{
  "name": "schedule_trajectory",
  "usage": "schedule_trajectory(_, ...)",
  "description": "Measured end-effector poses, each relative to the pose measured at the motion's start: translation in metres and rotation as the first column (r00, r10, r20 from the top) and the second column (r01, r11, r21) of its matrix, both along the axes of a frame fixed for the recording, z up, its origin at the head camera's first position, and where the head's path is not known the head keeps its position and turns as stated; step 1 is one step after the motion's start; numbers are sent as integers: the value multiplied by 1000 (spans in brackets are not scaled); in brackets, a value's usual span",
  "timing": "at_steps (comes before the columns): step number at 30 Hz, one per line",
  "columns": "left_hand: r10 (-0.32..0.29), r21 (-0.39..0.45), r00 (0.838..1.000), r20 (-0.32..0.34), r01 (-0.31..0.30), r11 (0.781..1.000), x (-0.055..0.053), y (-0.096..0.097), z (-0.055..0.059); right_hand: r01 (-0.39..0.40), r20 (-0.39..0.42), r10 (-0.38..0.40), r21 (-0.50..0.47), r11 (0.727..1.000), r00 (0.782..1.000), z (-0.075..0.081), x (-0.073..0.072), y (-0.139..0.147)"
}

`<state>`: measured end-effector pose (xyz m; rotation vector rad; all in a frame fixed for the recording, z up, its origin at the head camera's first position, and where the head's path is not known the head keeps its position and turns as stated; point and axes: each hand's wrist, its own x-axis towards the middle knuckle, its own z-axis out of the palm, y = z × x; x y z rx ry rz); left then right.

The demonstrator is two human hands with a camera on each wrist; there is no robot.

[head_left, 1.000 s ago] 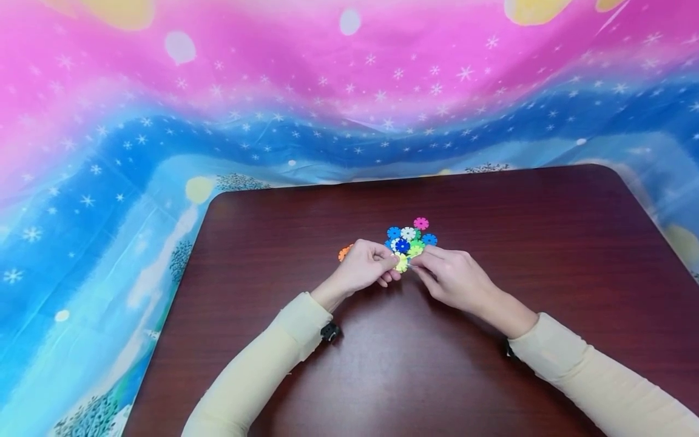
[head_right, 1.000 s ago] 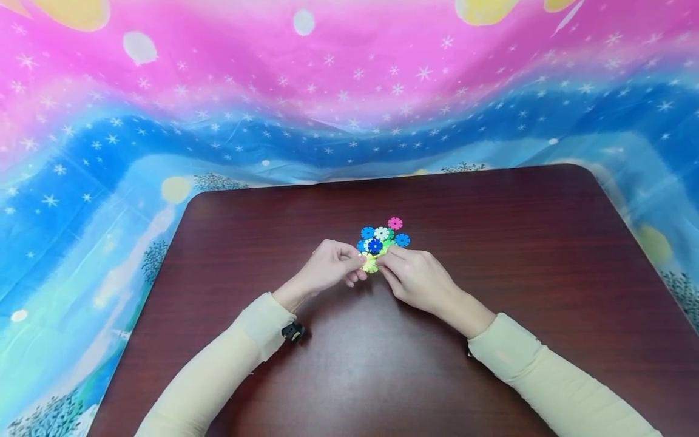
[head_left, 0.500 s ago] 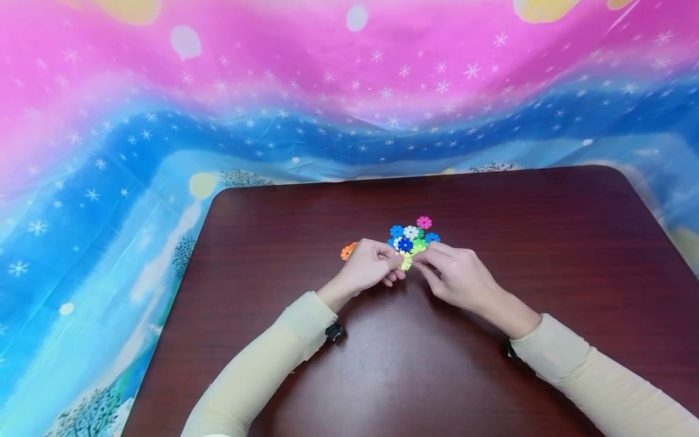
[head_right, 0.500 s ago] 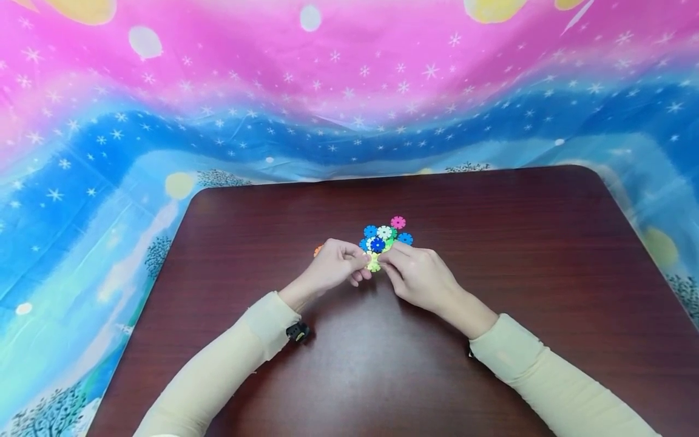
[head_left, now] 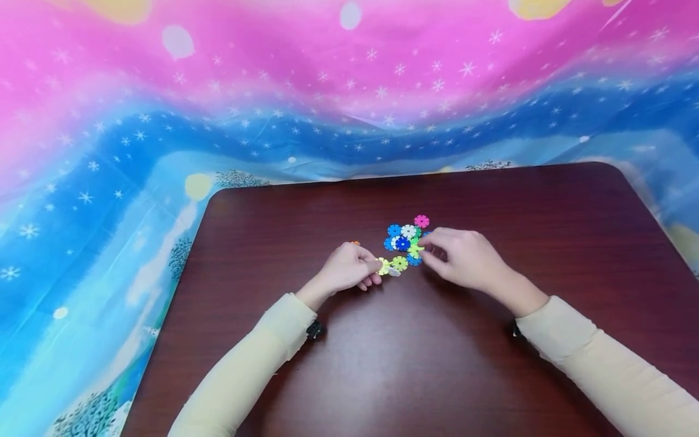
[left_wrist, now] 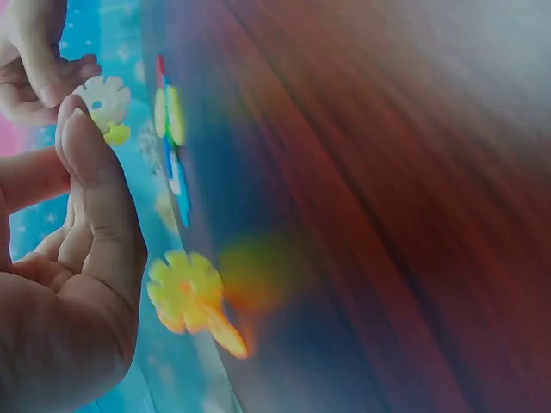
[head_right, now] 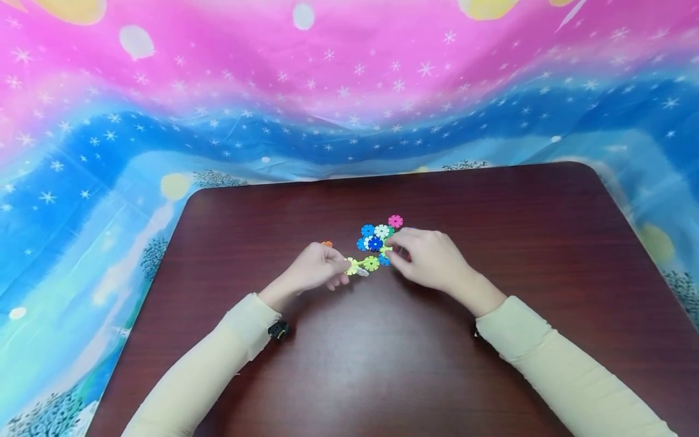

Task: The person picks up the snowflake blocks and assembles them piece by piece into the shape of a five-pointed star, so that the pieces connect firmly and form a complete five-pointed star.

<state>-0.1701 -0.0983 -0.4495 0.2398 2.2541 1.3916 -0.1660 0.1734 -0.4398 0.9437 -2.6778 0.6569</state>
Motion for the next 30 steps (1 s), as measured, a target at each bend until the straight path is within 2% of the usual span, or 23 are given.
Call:
schedule_trajectory(4,-16,-90,1000,-1,16,996,-1,-13,-1,83,134,-98,111,990,986,-3,-18,14)
schedule_trajectory(7,-23,-150,1000,-9,22,988,-1,-22,-1,102,217,-144,194,976,966,-6,-28,21)
schedule_trajectory(10,-26,-205,999,-27,19,979,-3,-31,-1,99,262,-166,251,963,951,-8,-33,24)
schedule_trajectory(18,-23,-304,998,-61,3,953,-5,-49,-1,69,276,-162,319,945,947,-11,-36,23)
schedule_trajectory(25,-41,-420,993,-114,-10,907,-4,-56,3,81,262,-171,323,943,950,-14,-35,22)
schedule_trajectory(30,-51,-468,986,-157,-29,884,-2,-62,3,76,280,-164,303,950,946,-15,-36,22)
